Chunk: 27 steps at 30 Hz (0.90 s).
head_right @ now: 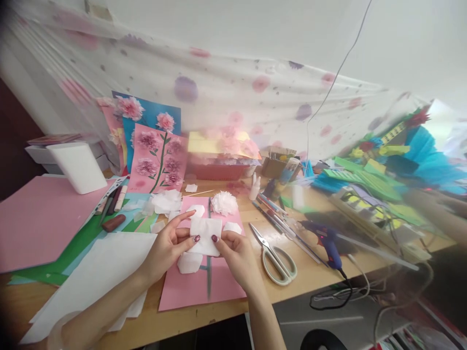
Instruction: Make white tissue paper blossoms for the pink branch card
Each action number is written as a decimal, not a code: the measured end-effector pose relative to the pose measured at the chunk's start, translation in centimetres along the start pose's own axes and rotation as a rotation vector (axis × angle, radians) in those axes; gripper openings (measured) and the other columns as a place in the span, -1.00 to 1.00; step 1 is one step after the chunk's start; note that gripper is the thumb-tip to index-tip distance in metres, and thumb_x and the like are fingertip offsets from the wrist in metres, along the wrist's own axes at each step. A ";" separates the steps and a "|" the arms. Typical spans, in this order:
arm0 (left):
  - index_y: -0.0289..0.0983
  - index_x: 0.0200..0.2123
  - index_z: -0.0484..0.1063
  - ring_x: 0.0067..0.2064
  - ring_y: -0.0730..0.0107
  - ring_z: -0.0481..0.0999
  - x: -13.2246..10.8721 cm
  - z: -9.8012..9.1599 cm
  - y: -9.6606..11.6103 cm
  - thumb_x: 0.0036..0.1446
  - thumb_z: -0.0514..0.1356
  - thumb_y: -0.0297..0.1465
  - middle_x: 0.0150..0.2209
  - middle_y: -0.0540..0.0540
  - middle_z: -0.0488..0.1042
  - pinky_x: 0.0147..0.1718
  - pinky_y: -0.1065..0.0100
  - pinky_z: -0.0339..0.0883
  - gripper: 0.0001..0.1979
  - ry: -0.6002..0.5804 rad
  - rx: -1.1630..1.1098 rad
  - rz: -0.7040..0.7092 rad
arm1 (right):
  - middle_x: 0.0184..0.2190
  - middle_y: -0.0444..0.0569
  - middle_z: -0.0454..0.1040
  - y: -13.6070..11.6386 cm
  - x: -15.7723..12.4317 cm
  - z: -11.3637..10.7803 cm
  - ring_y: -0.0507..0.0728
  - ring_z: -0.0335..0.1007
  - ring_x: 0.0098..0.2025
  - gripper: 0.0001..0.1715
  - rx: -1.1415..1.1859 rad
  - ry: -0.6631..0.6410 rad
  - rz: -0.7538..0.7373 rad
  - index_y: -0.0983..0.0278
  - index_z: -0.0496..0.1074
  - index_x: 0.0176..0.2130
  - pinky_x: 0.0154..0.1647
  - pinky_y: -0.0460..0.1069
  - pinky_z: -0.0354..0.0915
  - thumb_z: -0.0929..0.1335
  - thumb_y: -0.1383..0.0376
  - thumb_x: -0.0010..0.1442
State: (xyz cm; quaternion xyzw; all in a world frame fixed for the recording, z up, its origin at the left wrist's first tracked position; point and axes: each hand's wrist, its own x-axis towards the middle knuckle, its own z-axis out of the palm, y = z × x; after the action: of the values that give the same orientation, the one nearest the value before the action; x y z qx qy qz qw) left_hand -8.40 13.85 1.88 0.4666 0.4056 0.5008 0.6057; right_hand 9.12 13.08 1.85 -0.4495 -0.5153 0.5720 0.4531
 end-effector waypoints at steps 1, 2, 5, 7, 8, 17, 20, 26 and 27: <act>-0.32 0.16 0.15 -0.42 0.37 0.52 0.0 0.0 0.0 -0.07 0.32 -0.39 -0.37 -0.13 0.59 -0.45 0.44 0.30 -0.29 0.007 0.003 -0.001 | -0.58 -0.13 0.33 -0.1 0.0 0.1 0.02 0.22 -0.51 -0.62 0.000 0.004 -0.003 0.31 0.43 -0.46 -0.45 -0.09 0.22 0.41 0.03 0.03; -0.32 0.14 0.18 -0.43 0.37 0.52 0.0 0.0 0.0 -0.08 0.32 -0.39 -0.37 -0.13 0.59 -0.46 0.44 0.30 -0.30 0.008 0.005 -0.005 | -0.59 -0.14 0.28 -0.1 0.0 0.1 0.01 0.18 -0.52 -0.60 0.002 0.011 -0.004 0.32 0.40 -0.49 -0.45 -0.09 0.20 0.40 0.02 0.04; -0.33 0.04 0.29 -0.40 0.32 0.54 0.1 -0.1 -0.2 -0.11 0.33 -0.39 -0.37 -0.15 0.60 -0.44 0.42 0.32 -0.41 -0.005 0.005 -0.031 | -0.62 -0.17 0.15 -0.3 -0.1 0.2 -0.01 0.09 -0.54 -0.54 -0.002 0.056 -0.014 0.31 0.31 -0.57 -0.47 -0.09 0.17 0.37 -0.01 0.07; -0.33 -0.04 0.36 -0.39 0.31 0.54 0.1 -0.2 -0.4 -0.10 0.33 -0.39 -0.37 -0.16 0.60 -0.43 0.40 0.34 -0.50 -0.019 0.001 -0.035 | -0.62 -0.17 0.17 -0.3 -0.2 0.2 -0.01 0.08 -0.54 -0.56 -0.014 0.058 -0.021 0.30 0.32 -0.55 -0.49 -0.10 0.13 0.37 0.00 0.07; -0.32 -0.07 0.39 -0.39 0.30 0.55 0.1 -0.2 -0.4 -0.10 0.33 -0.39 -0.37 -0.16 0.60 -0.42 0.40 0.34 -0.54 -0.026 -0.004 -0.034 | -0.61 -0.18 0.19 -0.3 -0.2 0.3 -0.01 0.09 -0.54 -0.60 -0.015 0.043 -0.023 0.31 0.36 -0.50 -0.50 -0.11 0.10 0.39 0.02 0.06; -0.31 -0.46 0.50 -0.50 0.51 0.42 0.2 -0.1 -0.4 -0.20 0.36 -0.45 -0.42 -0.07 0.57 -0.56 0.51 0.21 -0.85 0.032 -0.154 -0.084 | -0.44 -0.10 0.44 0.3 -0.6 -0.2 0.02 0.24 -0.44 -0.82 -0.014 0.051 -0.128 0.25 0.53 -0.31 -0.41 -0.10 0.20 0.35 0.29 0.06; -0.30 -0.40 0.49 -0.41 0.49 0.48 0.4 -0.3 -0.3 -0.17 0.36 -0.44 -0.31 -0.09 0.59 -0.49 0.52 0.27 -0.82 0.009 -0.244 -0.121 | -0.39 -0.08 0.49 0.4 -0.8 -0.2 0.06 0.33 -0.36 -0.79 -0.024 0.037 -0.138 0.22 0.56 -0.34 -0.32 -0.07 0.27 0.31 0.35 0.05; -0.30 -0.28 0.46 -0.30 0.40 0.53 0.7 -0.7 -0.3 -0.13 0.36 -0.34 -0.28 -0.13 0.58 -0.35 0.46 0.38 -0.70 0.048 -0.260 -0.161 | -0.48 -0.10 0.45 0.2 -1.0 0.0 0.05 0.37 -0.40 -0.79 -0.083 0.037 -0.179 0.24 0.54 -0.40 -0.31 -0.05 0.34 0.29 0.34 0.07; -0.30 -0.27 0.46 -0.31 0.40 0.53 0.8 -0.8 -0.3 -0.11 0.35 -0.30 -0.29 -0.13 0.58 -0.35 0.45 0.39 -0.69 0.055 -0.254 -0.163 | -0.49 -0.11 0.45 0.1 -1.0 0.0 0.05 0.38 -0.42 -0.80 -0.078 0.035 -0.176 0.24 0.53 -0.40 -0.32 -0.05 0.35 0.29 0.34 0.07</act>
State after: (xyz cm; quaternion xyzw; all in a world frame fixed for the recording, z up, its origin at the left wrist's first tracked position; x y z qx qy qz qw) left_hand -8.94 14.70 1.37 0.3379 0.3920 0.5100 0.6871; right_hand 9.32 12.13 1.75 -0.4299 -0.5666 0.5016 0.4926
